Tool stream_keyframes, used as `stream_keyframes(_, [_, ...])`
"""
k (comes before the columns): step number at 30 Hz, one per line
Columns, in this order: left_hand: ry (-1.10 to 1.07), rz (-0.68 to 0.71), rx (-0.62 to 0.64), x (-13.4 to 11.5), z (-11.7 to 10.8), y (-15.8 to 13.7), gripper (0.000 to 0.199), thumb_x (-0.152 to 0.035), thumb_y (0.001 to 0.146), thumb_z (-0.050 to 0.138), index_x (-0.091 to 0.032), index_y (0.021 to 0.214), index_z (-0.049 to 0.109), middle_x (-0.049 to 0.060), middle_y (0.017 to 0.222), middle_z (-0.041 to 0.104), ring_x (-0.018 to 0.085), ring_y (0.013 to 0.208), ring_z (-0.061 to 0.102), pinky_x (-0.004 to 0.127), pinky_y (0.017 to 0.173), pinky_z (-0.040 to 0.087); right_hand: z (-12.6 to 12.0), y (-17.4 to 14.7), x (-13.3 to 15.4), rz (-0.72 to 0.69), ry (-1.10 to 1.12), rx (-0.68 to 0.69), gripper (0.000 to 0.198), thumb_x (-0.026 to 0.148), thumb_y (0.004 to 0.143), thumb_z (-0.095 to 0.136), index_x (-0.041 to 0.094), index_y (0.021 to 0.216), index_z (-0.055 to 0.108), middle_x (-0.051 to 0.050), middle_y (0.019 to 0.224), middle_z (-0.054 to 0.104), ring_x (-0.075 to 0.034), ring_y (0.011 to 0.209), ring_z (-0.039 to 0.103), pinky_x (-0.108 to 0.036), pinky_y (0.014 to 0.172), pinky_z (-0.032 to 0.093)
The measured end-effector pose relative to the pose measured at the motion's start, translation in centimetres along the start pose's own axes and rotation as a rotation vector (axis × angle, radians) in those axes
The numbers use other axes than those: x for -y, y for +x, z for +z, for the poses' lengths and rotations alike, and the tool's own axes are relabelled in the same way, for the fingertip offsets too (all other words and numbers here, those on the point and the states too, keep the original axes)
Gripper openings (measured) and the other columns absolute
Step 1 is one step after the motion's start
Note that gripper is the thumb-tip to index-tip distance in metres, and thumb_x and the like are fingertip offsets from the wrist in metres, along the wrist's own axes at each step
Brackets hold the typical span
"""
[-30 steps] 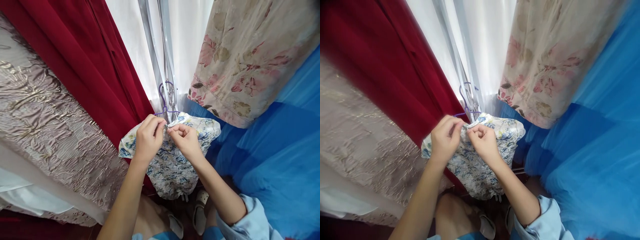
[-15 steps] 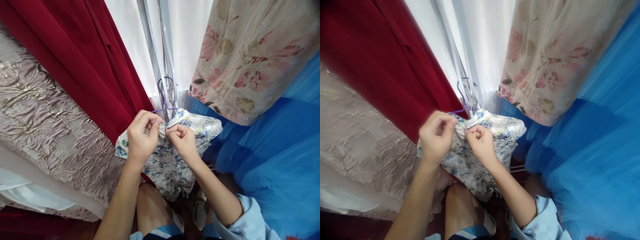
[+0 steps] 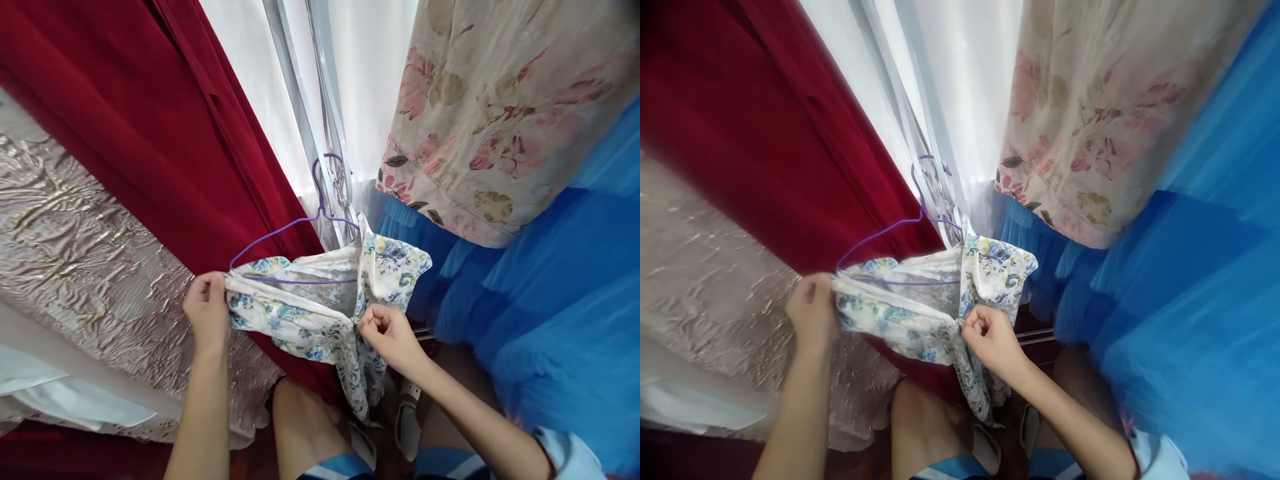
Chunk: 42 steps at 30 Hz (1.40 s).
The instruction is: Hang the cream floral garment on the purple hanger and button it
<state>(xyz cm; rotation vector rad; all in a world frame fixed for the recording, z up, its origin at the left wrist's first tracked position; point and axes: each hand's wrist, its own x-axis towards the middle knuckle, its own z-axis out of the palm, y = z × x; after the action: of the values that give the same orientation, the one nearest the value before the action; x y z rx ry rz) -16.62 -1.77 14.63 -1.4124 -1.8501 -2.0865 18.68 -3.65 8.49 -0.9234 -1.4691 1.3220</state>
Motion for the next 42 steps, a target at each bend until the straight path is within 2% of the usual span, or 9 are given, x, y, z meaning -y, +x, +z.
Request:
stream_keyframes(5, [0.005, -0.068, 0.323, 0.2, 2.1, -7.2, 0.023, -0.036, 0.083, 0.068, -0.014, 0.078, 0.068, 0.001, 0.073, 0.067, 0.014, 0.067, 0.060, 0.022, 0.061, 0.049, -2.0, -1.7, -3.4, 0.054, -0.135, 0.049, 0.015, 0.014, 0.076, 0.055, 0.019, 0.063, 0.049, 0.007, 0.053, 0.042, -0.010, 0.051, 0.039, -0.023, 0.053, 0.029])
stream_keyframes(11, [-0.088, -0.097, 0.893, -5.7, 5.5, -12.2, 0.021, -0.032, 0.093, 0.060, -0.017, 0.080, 0.066, 0.000, 0.076, 0.064, 0.013, 0.072, 0.060, 0.021, 0.066, 0.047, -5.1, -3.8, -3.9, 0.063, -0.566, 0.319, 0.003, 0.015, 0.078, 0.063, 0.017, 0.076, 0.065, 0.000, 0.068, 0.066, -0.016, 0.063, 0.058, -0.027, 0.062, 0.039])
stream_keyframes(15, [-0.115, 0.029, 1.045, -10.5, 7.7, -14.5, 0.019, -0.030, 0.097, 0.058, -0.018, 0.086, 0.066, -0.001, 0.074, 0.061, 0.011, 0.066, 0.053, 0.021, 0.063, 0.041, -4.1, -4.0, -1.3, -0.090, -0.399, 0.387, 0.063, 0.036, 0.071, 0.084, 0.018, 0.127, 0.062, -0.011, 0.123, 0.067, -0.029, 0.111, 0.062, -0.038, 0.097, 0.046])
stream_keyframes(18, [-0.138, 0.082, 1.101, -12.5, 8.7, -15.6, 0.019, -0.031, 0.099, 0.055, -0.018, 0.089, 0.065, -0.001, 0.077, 0.060, 0.010, 0.067, 0.051, 0.022, 0.066, 0.040, -2.7, -4.1, 0.4, -0.052, -0.164, 0.517, 0.050, 0.043, 0.081, 0.077, 0.016, 0.120, 0.065, -0.010, 0.118, 0.068, -0.027, 0.110, 0.061, -0.038, 0.099, 0.048])
stream_keyframes(21, [-0.272, -0.062, 1.180, -12.3, 8.7, -16.2, 0.025, -0.043, 0.100, 0.053, -0.020, 0.103, 0.060, -0.001, 0.078, 0.058, 0.012, 0.071, 0.051, 0.023, 0.068, 0.041, -2.5, -4.4, 1.7, 0.080, 0.003, 0.560, 0.033, 0.043, 0.098, 0.056, 0.014, 0.106, 0.068, -0.006, 0.099, 0.069, -0.020, 0.091, 0.062, -0.033, 0.085, 0.052])
stream_keyframes(28, [-0.442, -0.537, 1.483, -7.5, 5.4, -21.2, 0.070, -0.074, 0.083, 0.059, -0.017, 0.123, 0.065, 0.013, 0.120, 0.066, 0.030, 0.113, 0.058, 0.039, 0.098, 0.047, -8.0, -4.1, 5.3, 0.072, 0.074, 0.569, 0.025, 0.036, 0.094, 0.065, 0.013, 0.098, 0.074, -0.007, 0.088, 0.071, -0.018, 0.081, 0.065, -0.027, 0.074, 0.053])
stream_keyframes(35, [0.173, -0.232, 1.269, -9.0, 4.1, -20.4, 0.023, -0.038, 0.092, 0.057, -0.021, 0.098, 0.072, 0.003, 0.091, 0.070, 0.021, 0.088, 0.062, 0.028, 0.085, 0.047, -18.0, 1.2, 6.0, -0.093, -0.142, 0.169, 0.010, 0.025, 0.075, 0.079, 0.014, 0.077, 0.079, -0.007, 0.077, 0.074, -0.020, 0.066, 0.065, -0.027, 0.059, 0.048])
stream_keyframes(38, [0.206, -0.064, 1.173, -11.6, 5.1, -19.6, 0.013, -0.025, 0.089, 0.055, -0.022, 0.082, 0.065, 0.000, 0.075, 0.066, 0.017, 0.073, 0.060, 0.023, 0.071, 0.046, -21.3, 5.3, 5.7, -0.134, 0.004, -0.063, 0.011, 0.024, 0.066, 0.078, 0.014, 0.070, 0.077, -0.005, 0.062, 0.070, -0.017, 0.053, 0.057, -0.027, 0.050, 0.039])
stream_keyframes(42, [0.115, 0.166, 1.107, -14.2, 5.9, -20.3, 0.008, -0.024, 0.086, 0.057, -0.024, 0.081, 0.062, 0.000, 0.071, 0.065, 0.017, 0.068, 0.061, 0.023, 0.066, 0.045, -21.5, 11.0, 6.9, -0.228, 0.044, -0.074, 0.013, 0.028, 0.057, 0.073, 0.017, 0.064, 0.068, -0.003, 0.066, 0.068, -0.015, 0.062, 0.056, -0.027, 0.061, 0.042])
